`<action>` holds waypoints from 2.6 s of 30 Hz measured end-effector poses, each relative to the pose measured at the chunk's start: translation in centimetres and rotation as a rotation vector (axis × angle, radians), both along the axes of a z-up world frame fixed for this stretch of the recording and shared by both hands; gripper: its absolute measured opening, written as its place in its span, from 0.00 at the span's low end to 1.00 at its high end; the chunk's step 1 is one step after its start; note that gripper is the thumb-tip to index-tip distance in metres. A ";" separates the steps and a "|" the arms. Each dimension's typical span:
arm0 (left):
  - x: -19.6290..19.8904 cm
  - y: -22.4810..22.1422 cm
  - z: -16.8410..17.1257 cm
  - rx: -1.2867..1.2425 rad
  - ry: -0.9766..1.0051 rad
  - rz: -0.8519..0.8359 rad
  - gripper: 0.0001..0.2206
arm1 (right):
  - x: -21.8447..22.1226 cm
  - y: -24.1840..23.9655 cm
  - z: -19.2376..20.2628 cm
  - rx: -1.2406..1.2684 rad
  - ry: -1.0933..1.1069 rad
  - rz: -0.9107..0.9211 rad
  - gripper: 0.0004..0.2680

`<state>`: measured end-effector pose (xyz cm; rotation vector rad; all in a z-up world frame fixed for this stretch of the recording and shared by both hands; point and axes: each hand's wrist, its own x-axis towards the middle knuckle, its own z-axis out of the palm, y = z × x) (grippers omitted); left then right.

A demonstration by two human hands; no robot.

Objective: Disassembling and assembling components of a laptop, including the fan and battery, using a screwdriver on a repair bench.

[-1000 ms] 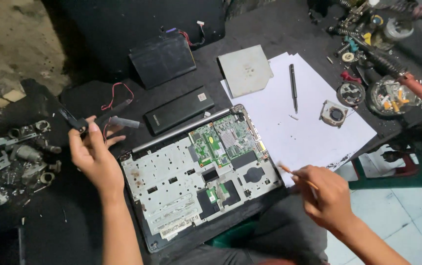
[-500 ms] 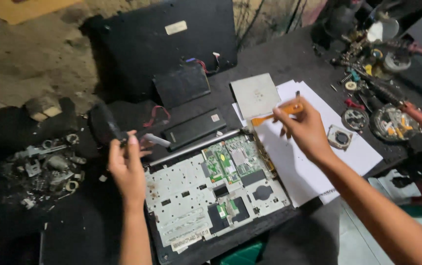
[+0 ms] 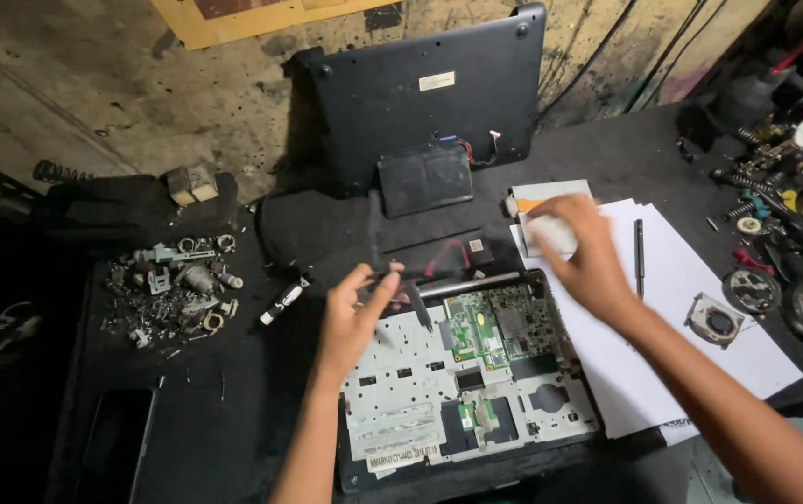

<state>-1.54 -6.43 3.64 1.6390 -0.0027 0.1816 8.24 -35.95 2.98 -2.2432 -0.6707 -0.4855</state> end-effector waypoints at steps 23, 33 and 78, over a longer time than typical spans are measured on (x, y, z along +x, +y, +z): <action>-12.9 -2.6 0.2 -0.121 0.246 0.169 0.07 | -15.9 4.2 3.6 0.456 0.584 0.246 0.09; -24.0 -2.6 0.1 -0.539 0.862 0.351 0.11 | -18.7 4.9 2.2 0.656 0.725 0.271 0.04; -28.0 -1.6 -4.0 -0.399 0.838 0.025 0.08 | -22.5 12.3 -4.9 -0.616 -0.135 0.524 0.16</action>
